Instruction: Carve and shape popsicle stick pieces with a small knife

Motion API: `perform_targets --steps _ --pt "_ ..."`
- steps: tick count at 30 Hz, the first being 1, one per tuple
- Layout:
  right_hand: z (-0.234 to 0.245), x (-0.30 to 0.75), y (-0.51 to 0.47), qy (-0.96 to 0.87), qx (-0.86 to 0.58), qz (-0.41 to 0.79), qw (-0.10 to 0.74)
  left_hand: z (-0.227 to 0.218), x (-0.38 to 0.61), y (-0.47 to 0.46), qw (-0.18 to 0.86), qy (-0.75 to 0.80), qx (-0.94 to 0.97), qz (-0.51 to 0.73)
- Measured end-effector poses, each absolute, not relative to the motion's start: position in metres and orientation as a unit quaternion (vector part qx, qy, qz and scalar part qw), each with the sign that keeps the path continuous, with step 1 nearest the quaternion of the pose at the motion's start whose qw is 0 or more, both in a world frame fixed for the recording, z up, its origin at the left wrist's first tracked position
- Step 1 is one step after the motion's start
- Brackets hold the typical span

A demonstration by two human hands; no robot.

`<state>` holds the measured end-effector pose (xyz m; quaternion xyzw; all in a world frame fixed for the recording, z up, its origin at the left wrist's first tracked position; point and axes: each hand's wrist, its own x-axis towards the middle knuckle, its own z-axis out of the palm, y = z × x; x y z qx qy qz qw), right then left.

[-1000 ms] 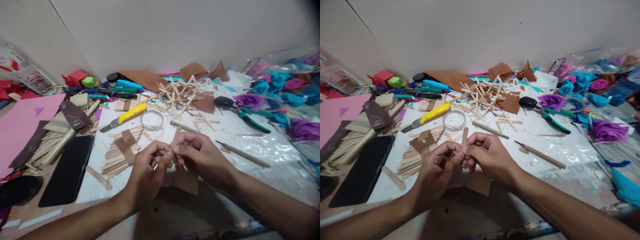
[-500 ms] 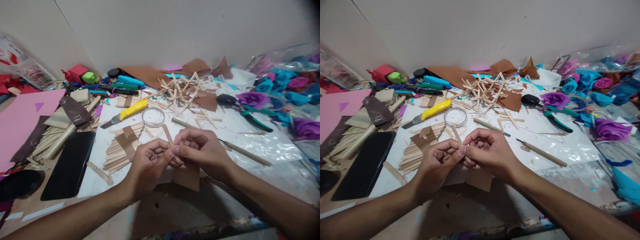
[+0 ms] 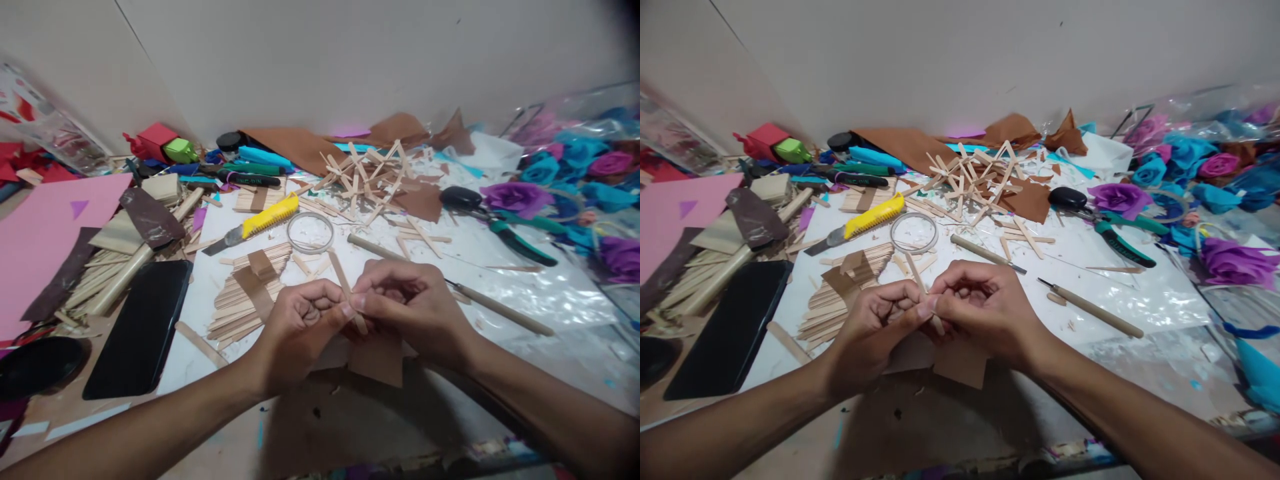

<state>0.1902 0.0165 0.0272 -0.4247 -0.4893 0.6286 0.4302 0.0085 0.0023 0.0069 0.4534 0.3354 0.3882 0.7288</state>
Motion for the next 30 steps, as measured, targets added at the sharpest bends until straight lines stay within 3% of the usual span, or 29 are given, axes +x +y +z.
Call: perform_targets --steps 9,19,30 --pt "0.024 0.192 0.018 -0.5 -0.405 0.649 0.406 0.004 0.008 0.004 0.739 0.323 0.448 0.384" --pt "0.036 0.193 0.02 -0.468 -0.46 0.682 0.324 0.006 0.012 -0.003 0.663 0.369 0.507 0.408" --pt "0.04 0.198 0.021 -0.599 -0.488 0.542 0.332 0.001 0.014 -0.01 0.543 0.431 0.588 0.417"
